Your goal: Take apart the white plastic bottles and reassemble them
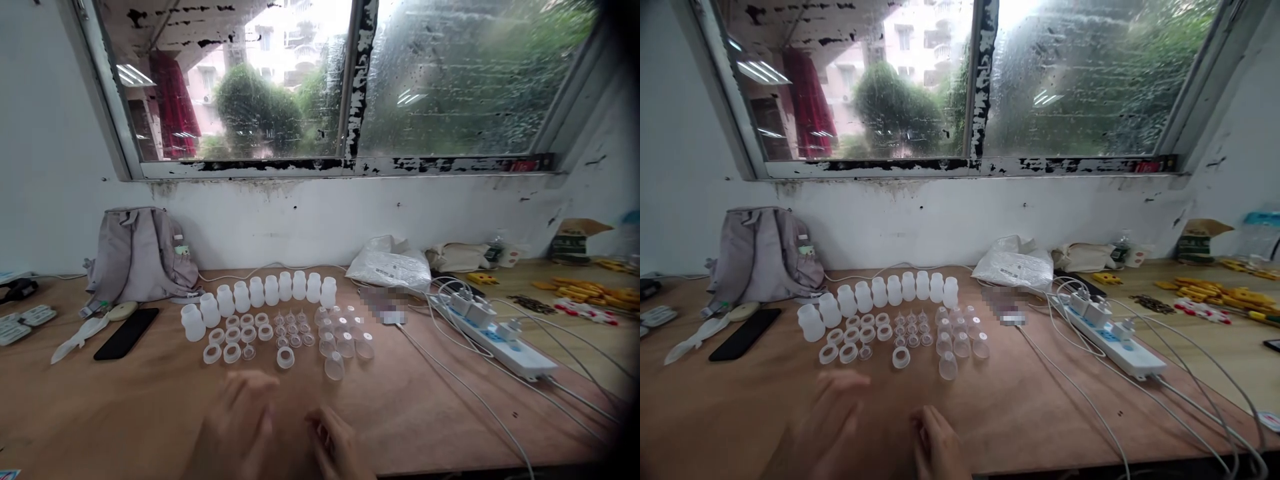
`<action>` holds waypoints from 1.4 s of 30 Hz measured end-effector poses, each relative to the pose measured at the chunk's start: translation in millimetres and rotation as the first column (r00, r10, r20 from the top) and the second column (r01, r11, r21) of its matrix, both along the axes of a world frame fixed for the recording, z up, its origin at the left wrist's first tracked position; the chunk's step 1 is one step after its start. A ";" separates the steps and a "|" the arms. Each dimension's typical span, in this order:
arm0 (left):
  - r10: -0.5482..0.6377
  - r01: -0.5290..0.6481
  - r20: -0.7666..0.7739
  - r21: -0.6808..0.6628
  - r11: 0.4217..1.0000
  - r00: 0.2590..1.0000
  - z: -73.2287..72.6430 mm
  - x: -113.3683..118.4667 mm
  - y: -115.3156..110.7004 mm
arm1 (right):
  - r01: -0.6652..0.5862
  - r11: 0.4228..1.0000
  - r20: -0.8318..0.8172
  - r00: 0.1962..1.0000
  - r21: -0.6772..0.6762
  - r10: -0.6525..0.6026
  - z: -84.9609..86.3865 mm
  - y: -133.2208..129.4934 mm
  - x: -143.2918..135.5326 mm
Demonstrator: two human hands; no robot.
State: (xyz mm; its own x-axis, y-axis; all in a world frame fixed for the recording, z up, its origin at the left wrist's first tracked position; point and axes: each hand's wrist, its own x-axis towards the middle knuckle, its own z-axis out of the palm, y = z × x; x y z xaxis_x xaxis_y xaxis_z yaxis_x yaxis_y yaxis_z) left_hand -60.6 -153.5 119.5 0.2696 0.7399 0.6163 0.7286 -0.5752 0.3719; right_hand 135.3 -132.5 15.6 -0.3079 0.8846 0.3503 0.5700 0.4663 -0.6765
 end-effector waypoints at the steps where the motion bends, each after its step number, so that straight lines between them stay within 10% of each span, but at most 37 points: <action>1: 0.107 -0.107 -0.055 -0.001 0.994 0.993 -8.1 -5.1 24.7 | 0.009 1.000 0.025 1.000 0.002 -0.009 1.7 7.4 -0.6; 4: 0.379 -0.404 -0.253 -0.050 0.914 0.890 -34.5 -22.9 85.0 | 0.034 0.999 0.146 0.989 0.015 -0.036 7.1 36.4 -6.8; 10: 0.371 -0.490 -0.531 -0.096 0.867 0.762 -58.8 -32.0 125.3 | 0.028 0.996 0.372 0.926 0.082 -0.057 6.1 88.1 -24.1; 17: 0.116 -0.237 -0.343 -0.334 0.913 0.932 -57.6 -7.6 130.6 | 0.082 0.984 0.165 0.980 0.161 -0.108 6.8 85.1 -20.1; 24: 0.002 -0.128 -0.333 -0.357 0.925 0.943 -63.4 23.3 134.7 | 0.177 0.973 -0.017 0.984 0.149 -0.177 6.5 88.4 -14.1; 35: 0.356 -0.393 -0.176 -0.283 0.875 0.918 -67.3 -100.7 101.3 | -0.211 0.966 0.421 0.898 0.149 0.131 10.1 89.4 -67.3; 42: 0.263 -0.284 -0.120 -0.229 0.931 0.957 -92.9 -86.3 79.6 | -0.074 0.995 0.415 0.909 0.072 0.038 19.5 106.8 -99.5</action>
State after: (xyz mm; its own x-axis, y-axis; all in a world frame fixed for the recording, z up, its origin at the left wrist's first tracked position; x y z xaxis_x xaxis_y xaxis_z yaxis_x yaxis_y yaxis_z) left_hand -146.9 -73.9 26.7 0.0798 0.9160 0.3931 0.8803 -0.2498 0.4034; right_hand 35.8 -25.7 35.1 -0.4889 0.8347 0.2533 0.7610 0.5501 -0.3439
